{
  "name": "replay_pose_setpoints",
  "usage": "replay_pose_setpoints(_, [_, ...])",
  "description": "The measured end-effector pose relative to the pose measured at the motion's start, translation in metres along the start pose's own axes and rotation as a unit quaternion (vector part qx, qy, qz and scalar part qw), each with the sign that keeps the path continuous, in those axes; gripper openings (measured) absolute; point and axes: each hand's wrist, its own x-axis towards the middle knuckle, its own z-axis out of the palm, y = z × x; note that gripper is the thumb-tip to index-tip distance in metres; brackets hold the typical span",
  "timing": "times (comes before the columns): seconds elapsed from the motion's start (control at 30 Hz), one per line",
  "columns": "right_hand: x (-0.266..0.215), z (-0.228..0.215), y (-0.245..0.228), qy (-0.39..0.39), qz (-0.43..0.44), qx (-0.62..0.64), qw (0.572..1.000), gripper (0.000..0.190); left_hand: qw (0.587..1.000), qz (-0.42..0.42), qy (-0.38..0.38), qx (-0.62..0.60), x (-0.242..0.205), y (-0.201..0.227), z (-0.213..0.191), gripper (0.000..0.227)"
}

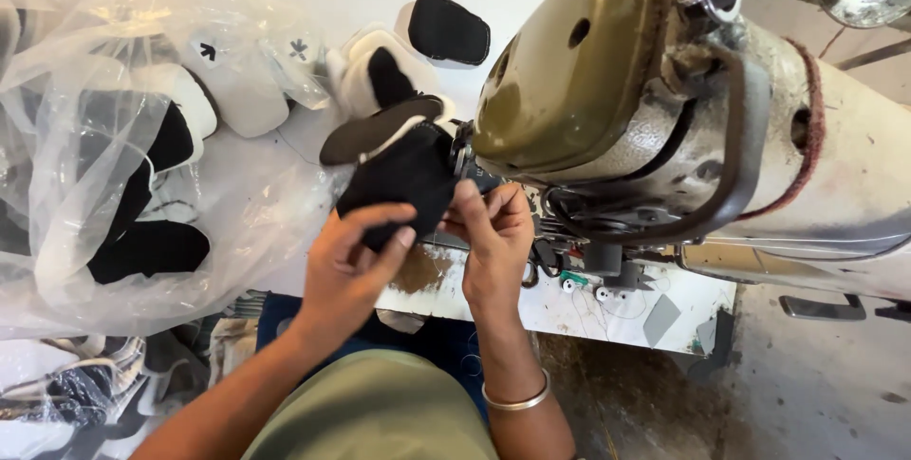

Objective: The person sits on the floor and uses a sewing machine to stitch black fabric onto white slipper soles. They repeatedly pick up a sole from a plastic bag, align it with the fabric under the needle, and sew the edges before placing the finished slipper on the table.

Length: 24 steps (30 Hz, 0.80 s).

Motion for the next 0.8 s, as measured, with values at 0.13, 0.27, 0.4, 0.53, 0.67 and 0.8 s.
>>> replay_pose_setpoints(0.13, [0.001,-0.005,0.005,-0.011,-0.01,-0.003,1.0,0.038,0.999,0.035,-0.027,0.022,-0.006,-0.001,0.01,0.024])
replay_pose_setpoints(0.27, [0.004,-0.002,0.004,0.006,-0.006,0.002,1.0,0.041,0.998,0.037,-0.036,0.02,0.0,0.001,0.017,0.027])
replay_pose_setpoints(0.4, [0.001,0.0,-0.001,0.008,-0.013,-0.003,1.0,0.04,0.991,0.112,-0.038,0.06,0.01,0.003,0.02,0.034])
replay_pose_setpoints(0.53, [-0.001,-0.003,-0.002,-0.007,-0.015,-0.015,1.0,0.038,0.997,0.038,-0.044,0.049,0.019,0.01,0.025,0.033])
replay_pose_setpoints(0.67, [-0.001,-0.001,-0.001,-0.014,-0.026,-0.021,0.999,0.037,0.998,0.038,-0.056,0.02,0.031,0.019,0.024,0.034])
replay_pose_setpoints(0.8, [-0.003,-0.008,-0.002,-0.012,-0.047,-0.083,0.995,0.031,0.986,0.125,-0.063,0.088,0.043,0.028,0.021,0.033])
